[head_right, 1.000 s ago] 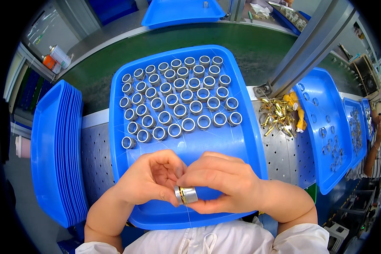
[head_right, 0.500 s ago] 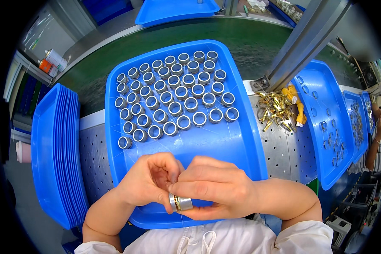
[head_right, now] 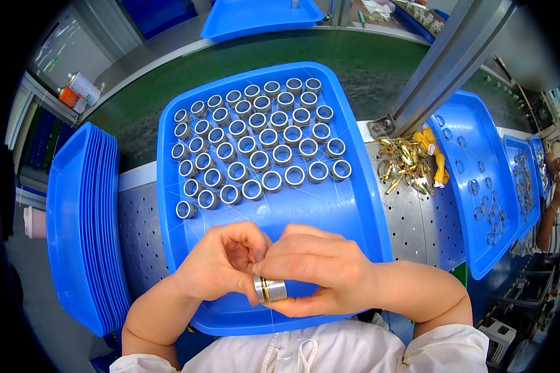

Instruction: The person picks up small cylindrical metal components from a blue tray and inserts a thin wire into them. They manipulate the wire and component by hand, then place the assembled unit into a separate blue tray. The process is repeated for multiple units.

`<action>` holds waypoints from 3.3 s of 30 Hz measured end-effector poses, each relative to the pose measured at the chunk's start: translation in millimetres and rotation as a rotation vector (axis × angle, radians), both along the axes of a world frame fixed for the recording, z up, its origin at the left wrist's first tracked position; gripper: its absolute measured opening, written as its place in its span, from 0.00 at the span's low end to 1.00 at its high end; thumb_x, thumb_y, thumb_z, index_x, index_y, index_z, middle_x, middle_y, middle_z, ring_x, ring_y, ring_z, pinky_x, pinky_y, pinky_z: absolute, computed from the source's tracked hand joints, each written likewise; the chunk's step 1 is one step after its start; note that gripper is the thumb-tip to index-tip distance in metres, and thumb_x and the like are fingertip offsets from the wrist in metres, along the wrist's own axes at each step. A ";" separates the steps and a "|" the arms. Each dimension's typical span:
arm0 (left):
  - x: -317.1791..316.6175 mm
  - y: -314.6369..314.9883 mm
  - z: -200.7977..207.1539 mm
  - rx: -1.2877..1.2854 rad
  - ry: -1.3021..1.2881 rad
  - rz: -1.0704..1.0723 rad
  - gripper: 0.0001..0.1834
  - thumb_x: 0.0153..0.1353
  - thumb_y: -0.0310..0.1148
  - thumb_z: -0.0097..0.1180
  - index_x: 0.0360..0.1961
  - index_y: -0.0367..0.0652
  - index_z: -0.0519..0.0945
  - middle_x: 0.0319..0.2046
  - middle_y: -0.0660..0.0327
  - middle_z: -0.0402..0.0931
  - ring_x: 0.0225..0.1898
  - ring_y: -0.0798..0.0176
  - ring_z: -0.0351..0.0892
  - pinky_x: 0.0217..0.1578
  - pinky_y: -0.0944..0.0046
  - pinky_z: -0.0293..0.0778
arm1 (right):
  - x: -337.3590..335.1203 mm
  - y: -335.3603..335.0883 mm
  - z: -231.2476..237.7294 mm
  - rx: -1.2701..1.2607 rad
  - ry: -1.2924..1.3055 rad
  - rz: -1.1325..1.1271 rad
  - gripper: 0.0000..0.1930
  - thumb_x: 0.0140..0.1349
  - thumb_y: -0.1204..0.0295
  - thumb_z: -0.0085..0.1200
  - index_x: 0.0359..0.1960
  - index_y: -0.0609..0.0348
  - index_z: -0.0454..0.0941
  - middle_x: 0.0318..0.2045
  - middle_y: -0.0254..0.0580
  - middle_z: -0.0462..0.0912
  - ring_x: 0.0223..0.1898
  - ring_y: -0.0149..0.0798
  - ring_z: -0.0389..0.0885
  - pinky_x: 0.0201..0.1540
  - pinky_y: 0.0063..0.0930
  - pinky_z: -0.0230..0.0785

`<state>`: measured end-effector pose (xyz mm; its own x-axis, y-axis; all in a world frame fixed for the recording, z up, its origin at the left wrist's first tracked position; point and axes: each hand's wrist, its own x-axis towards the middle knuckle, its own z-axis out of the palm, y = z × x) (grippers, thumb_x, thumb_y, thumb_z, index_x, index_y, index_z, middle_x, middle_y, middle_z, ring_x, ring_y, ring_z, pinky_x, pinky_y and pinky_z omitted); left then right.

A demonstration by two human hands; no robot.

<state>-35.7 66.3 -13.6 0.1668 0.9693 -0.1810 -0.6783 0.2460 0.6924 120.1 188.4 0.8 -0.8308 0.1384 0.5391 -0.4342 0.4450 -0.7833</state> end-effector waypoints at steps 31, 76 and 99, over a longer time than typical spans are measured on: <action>3.2 -0.3 13.2 0.468 1.011 0.420 0.22 0.39 0.22 0.67 0.39 0.37 0.74 0.34 0.56 0.74 0.32 0.65 0.77 0.32 0.67 0.75 | 6.1 10.1 2.2 -0.204 -0.180 -0.125 0.21 0.43 0.78 0.67 0.42 0.64 0.75 0.37 0.44 0.79 0.34 0.32 0.79 0.37 0.24 0.74; 5.5 -4.5 18.0 0.322 0.850 0.396 0.21 0.32 0.15 0.69 0.34 0.32 0.80 0.35 0.52 0.76 0.36 0.62 0.79 0.37 0.66 0.79 | 5.3 14.9 3.4 -0.039 -0.129 -0.153 0.15 0.39 0.78 0.69 0.32 0.63 0.80 0.32 0.46 0.82 0.32 0.39 0.83 0.32 0.25 0.76; 3.7 -0.9 15.4 0.354 0.808 0.375 0.22 0.30 0.16 0.68 0.33 0.34 0.78 0.35 0.53 0.75 0.36 0.64 0.79 0.38 0.66 0.79 | 3.7 9.7 7.4 -0.032 -0.145 -0.168 0.16 0.38 0.80 0.69 0.31 0.63 0.78 0.31 0.45 0.82 0.28 0.34 0.83 0.31 0.23 0.77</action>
<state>-31.9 65.4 1.8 -0.2129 0.9546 0.2082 0.0448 -0.2033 0.9781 123.8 198.1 8.3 -0.8629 0.2968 0.4091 -0.2381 0.4754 -0.8469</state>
